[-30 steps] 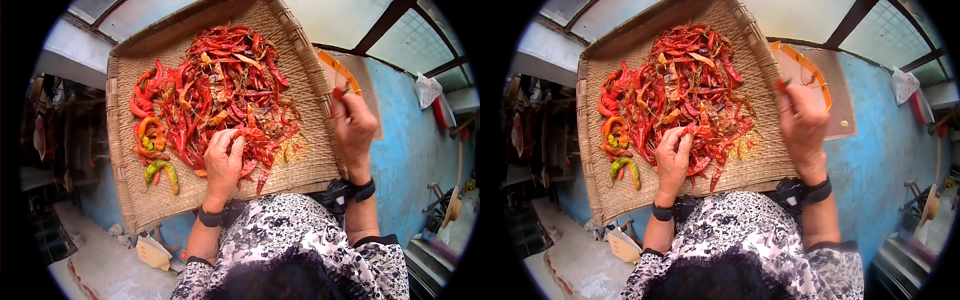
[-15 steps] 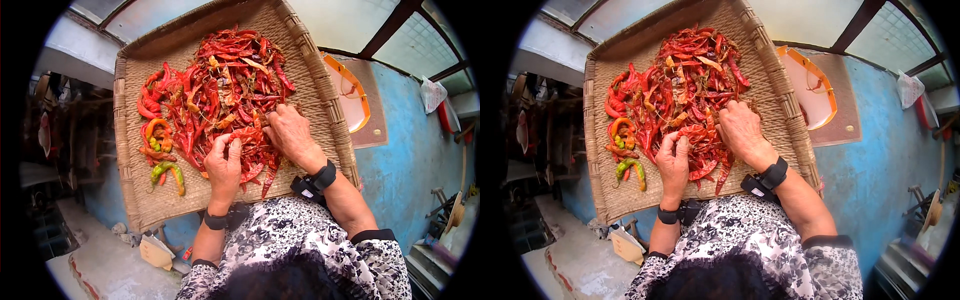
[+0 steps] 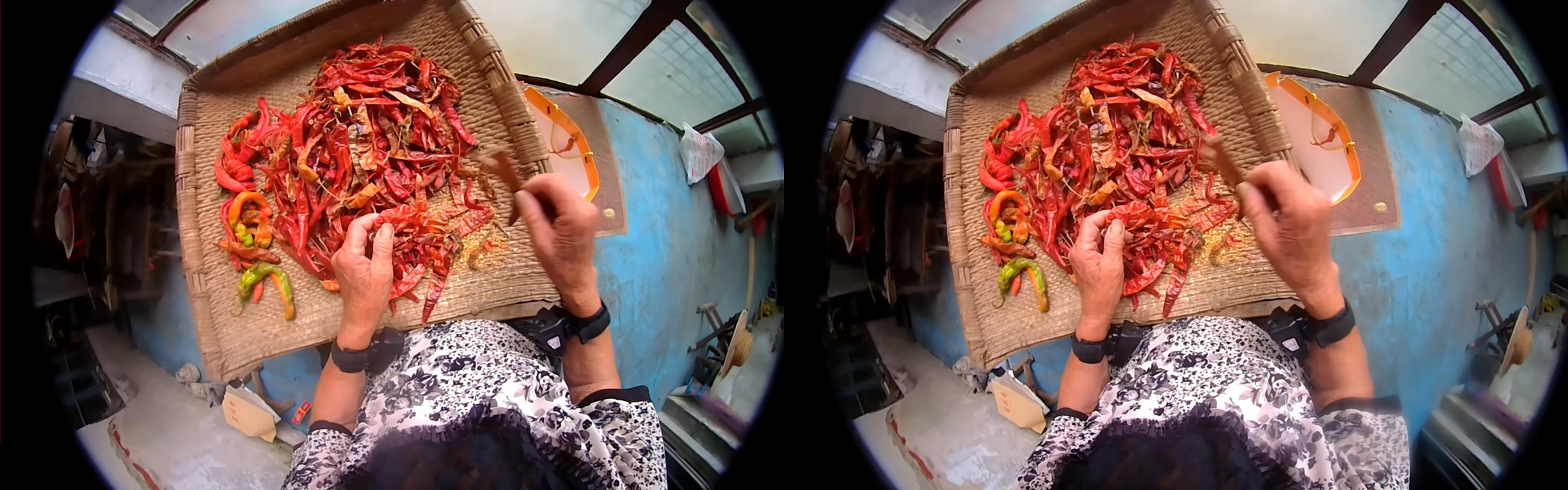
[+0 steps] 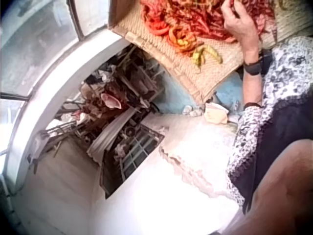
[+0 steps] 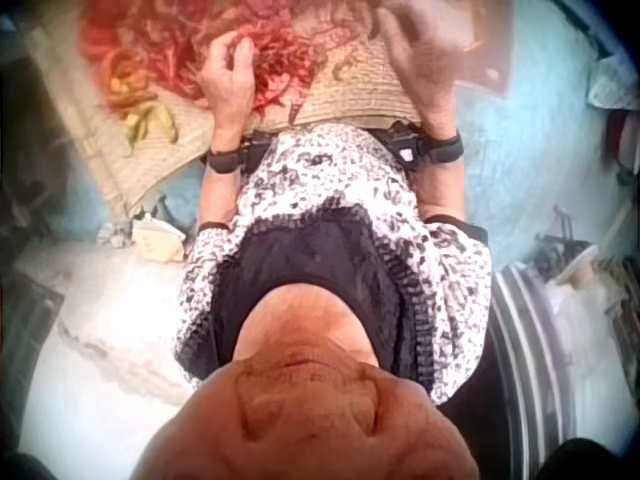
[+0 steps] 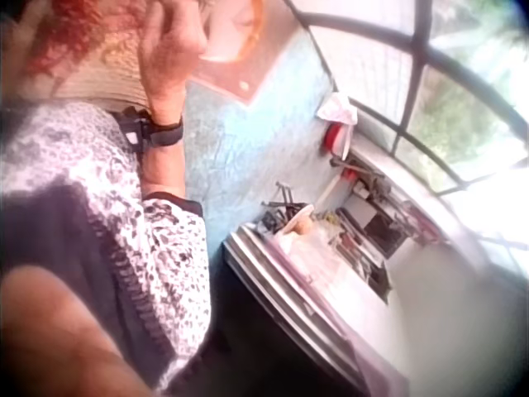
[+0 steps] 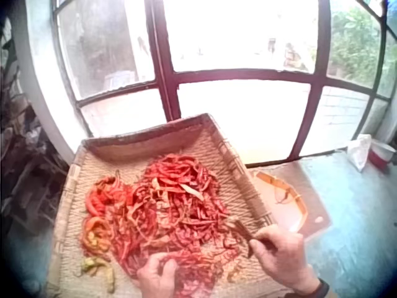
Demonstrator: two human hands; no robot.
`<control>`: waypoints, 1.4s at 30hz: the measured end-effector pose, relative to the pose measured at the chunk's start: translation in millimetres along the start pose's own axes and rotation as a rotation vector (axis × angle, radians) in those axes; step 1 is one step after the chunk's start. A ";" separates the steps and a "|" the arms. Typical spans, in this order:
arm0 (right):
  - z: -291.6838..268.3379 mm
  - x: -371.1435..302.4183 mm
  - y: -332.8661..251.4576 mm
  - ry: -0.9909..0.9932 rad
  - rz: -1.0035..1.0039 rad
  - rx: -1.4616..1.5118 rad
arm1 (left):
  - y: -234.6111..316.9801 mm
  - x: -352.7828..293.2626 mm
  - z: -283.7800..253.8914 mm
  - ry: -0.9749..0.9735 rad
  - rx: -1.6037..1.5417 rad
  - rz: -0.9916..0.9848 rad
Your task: Manually deseed and clean dried red and green chilies on a woven tray.
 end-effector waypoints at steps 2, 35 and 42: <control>-13.7 6.7 5.5 0.169 -0.005 -0.077 | 2.8 2.5 0.9 -0.012 -0.015 -0.003; 42.6 -32.7 29.0 -0.393 -0.463 -0.299 | 20.1 -16.3 32.3 -0.370 0.494 0.538; 49.5 -28.3 36.8 -0.491 -0.458 -0.415 | 11.9 -3.9 20.9 -0.275 0.411 0.539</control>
Point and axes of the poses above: each hand's wrist, its own x-axis towards the middle knuckle, its own z-axis out of the palm, y = z × x, the point moved 2 cm from there along x, towards the middle knuckle, and after that the axes turned 15 degrees about y, right-handed, at the moved point
